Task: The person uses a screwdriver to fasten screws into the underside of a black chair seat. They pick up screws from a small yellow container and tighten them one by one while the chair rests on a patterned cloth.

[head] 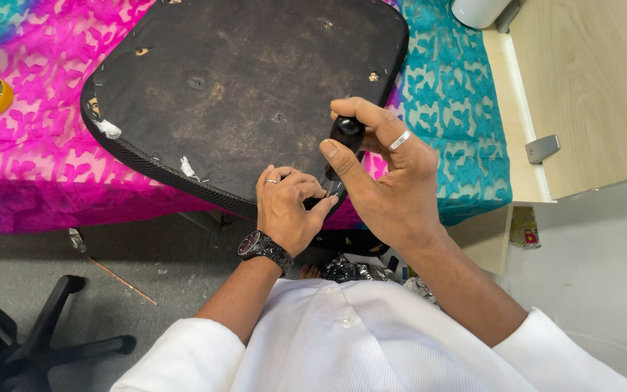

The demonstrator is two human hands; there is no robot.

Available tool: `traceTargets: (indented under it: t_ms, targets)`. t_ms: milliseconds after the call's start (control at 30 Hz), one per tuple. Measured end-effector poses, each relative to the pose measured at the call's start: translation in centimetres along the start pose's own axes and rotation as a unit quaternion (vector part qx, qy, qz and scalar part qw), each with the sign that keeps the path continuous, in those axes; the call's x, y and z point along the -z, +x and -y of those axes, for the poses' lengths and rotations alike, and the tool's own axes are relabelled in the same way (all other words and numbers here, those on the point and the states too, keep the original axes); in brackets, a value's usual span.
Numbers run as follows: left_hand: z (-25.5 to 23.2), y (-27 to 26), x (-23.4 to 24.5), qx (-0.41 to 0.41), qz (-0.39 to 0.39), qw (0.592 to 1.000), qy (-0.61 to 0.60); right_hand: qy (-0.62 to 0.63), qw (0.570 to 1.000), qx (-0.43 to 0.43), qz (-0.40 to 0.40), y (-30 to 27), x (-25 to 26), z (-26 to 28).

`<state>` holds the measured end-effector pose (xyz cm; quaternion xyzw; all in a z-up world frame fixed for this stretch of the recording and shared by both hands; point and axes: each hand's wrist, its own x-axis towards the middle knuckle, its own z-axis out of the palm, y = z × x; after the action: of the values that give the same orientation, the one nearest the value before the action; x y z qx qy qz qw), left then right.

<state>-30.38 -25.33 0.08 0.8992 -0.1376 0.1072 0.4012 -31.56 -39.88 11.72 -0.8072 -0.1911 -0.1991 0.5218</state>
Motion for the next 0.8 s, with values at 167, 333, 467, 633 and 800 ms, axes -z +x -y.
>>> traceTargets:
  t_ms: [167,333,467,633,800]
  targets:
    - [-0.1,0.2,0.2,0.004,0.006,1.0,0.009,-0.005,1.0,0.02,-0.006,0.2,-0.1,-0.2]
    - [0.0,0.2,0.3,-0.004,0.006,1.0,0.013,0.008,1.0,-0.009,0.003,0.3,0.3,-0.3]
    - [0.0,0.2,0.3,0.006,0.016,1.0,0.003,0.015,1.0,-0.013,0.023,0.3,0.9,-0.4]
    - [0.1,0.3,0.5,0.004,0.017,1.0,0.001,0.034,0.999,-0.008,0.033,0.0,1.1,-0.2]
    - [0.1,0.3,0.6,0.023,0.035,0.999,-0.015,-0.04,0.998,0.035,-0.022,0.1,0.7,-0.3]
